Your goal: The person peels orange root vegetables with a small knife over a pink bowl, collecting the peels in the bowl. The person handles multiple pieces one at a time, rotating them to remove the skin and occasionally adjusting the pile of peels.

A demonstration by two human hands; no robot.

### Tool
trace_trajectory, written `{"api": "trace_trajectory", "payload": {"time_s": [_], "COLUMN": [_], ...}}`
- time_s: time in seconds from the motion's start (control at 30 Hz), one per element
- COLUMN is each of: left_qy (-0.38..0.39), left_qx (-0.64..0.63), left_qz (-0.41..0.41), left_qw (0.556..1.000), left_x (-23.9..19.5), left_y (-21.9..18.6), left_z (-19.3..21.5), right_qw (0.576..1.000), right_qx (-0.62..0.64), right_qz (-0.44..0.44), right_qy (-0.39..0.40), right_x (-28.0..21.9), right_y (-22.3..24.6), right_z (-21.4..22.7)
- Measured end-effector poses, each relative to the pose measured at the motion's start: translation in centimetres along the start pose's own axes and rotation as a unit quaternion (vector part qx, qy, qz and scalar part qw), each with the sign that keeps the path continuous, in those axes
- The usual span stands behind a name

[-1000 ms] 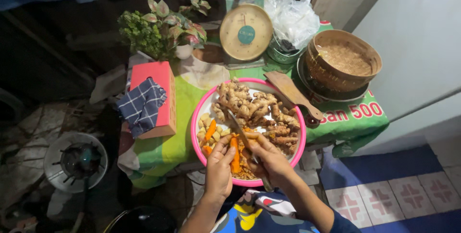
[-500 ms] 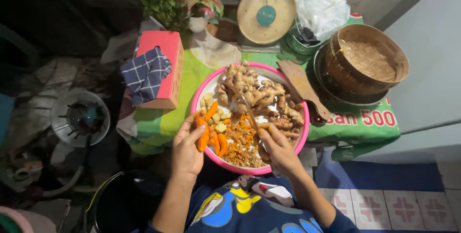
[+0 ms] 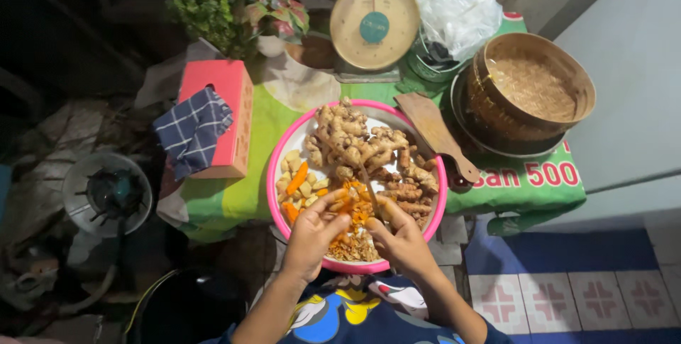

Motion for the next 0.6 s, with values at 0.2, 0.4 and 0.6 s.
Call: {"api": "trace_trajectory", "payload": {"time_s": [0.2, 0.4, 0.6], "left_qy": [0.056, 0.03, 0.03], "left_qx": [0.089, -0.078, -0.116], "left_qz": [-0.095, -0.087, -0.071], "left_qw": [0.99, 0.993, 0.99], "left_x": [-0.7, 1.0, 1.8], "left_y": [-1.4, -1.4, -2.2], "left_z": [-1.2, -0.2, 0.6], "right_qw": [0.996, 0.997, 0.997], "right_qx": [0.007, 0.059, 0.068], "right_qz": [0.085, 0.012, -0.016], "right_qy": [-0.014, -0.04, 0.021], "right_x": [1.7, 1.9, 1.2], "right_y": [0.1, -0.8, -0.8], "right_z": [0.0, -0.7, -0.8]}}
Point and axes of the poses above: each hand's wrist, its own x-axis towards the middle knuckle, its own z-axis out of the back of the hand, y = z × x, the point moved 4 cm from there along x, towards the middle knuckle, and after that the axes turned 12 degrees about x, right-handed, at the moved point
